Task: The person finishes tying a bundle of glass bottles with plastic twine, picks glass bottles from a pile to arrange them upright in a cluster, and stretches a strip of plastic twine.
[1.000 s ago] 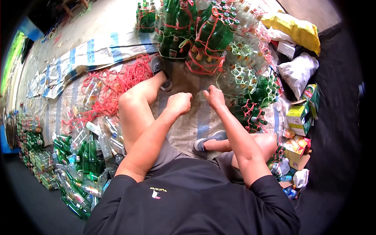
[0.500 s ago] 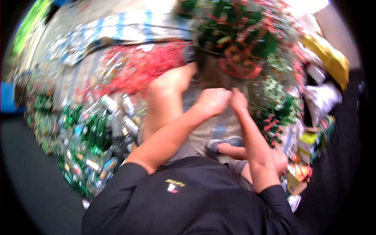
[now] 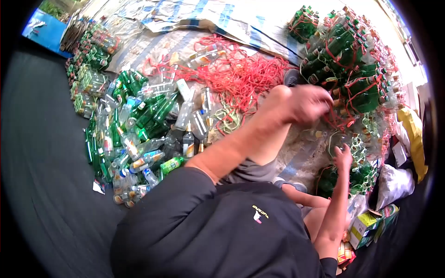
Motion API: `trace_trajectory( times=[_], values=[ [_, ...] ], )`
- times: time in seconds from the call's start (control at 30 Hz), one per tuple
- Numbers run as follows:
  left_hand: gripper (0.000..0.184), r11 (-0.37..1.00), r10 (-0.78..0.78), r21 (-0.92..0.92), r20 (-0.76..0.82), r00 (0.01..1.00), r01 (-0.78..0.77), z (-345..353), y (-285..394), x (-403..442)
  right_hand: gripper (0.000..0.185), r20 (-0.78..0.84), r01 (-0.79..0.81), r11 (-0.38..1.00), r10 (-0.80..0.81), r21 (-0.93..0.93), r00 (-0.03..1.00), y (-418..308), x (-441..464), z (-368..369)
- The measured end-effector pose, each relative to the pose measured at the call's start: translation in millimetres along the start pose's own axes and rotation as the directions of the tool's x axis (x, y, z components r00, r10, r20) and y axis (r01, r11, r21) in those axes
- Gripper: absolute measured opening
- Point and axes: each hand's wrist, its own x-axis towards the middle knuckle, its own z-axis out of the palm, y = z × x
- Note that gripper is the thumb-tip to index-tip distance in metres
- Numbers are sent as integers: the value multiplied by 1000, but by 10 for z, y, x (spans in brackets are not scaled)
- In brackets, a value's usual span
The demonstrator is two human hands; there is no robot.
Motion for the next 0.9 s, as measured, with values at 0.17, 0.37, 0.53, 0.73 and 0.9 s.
trace_trajectory(
  times=[0.17,0.37,0.53,0.73,0.9],
  values=[
    [18,839,-417,157,-430,801,521,-1655,-561,-1357,57,40,-103,956,96,273,995,705,-98,-1166],
    [16,362,-752,-150,-630,193,920,-1826,-963,-3726,47,-17,-112,898,132,425,991,1224,-433,-1827],
    [13,5,-914,-243,-394,-94,970,-1489,-1275,-4905,40,119,-305,847,281,436,952,1518,-607,-1731],
    [16,-172,-902,80,-413,-124,982,-1279,-2092,-5640,37,72,-373,823,380,429,922,1438,-643,-1690],
    [28,-134,-715,-9,-692,-103,991,-1332,-2030,-4752,44,148,-368,861,337,351,930,1425,-618,-1581]
  ],
)
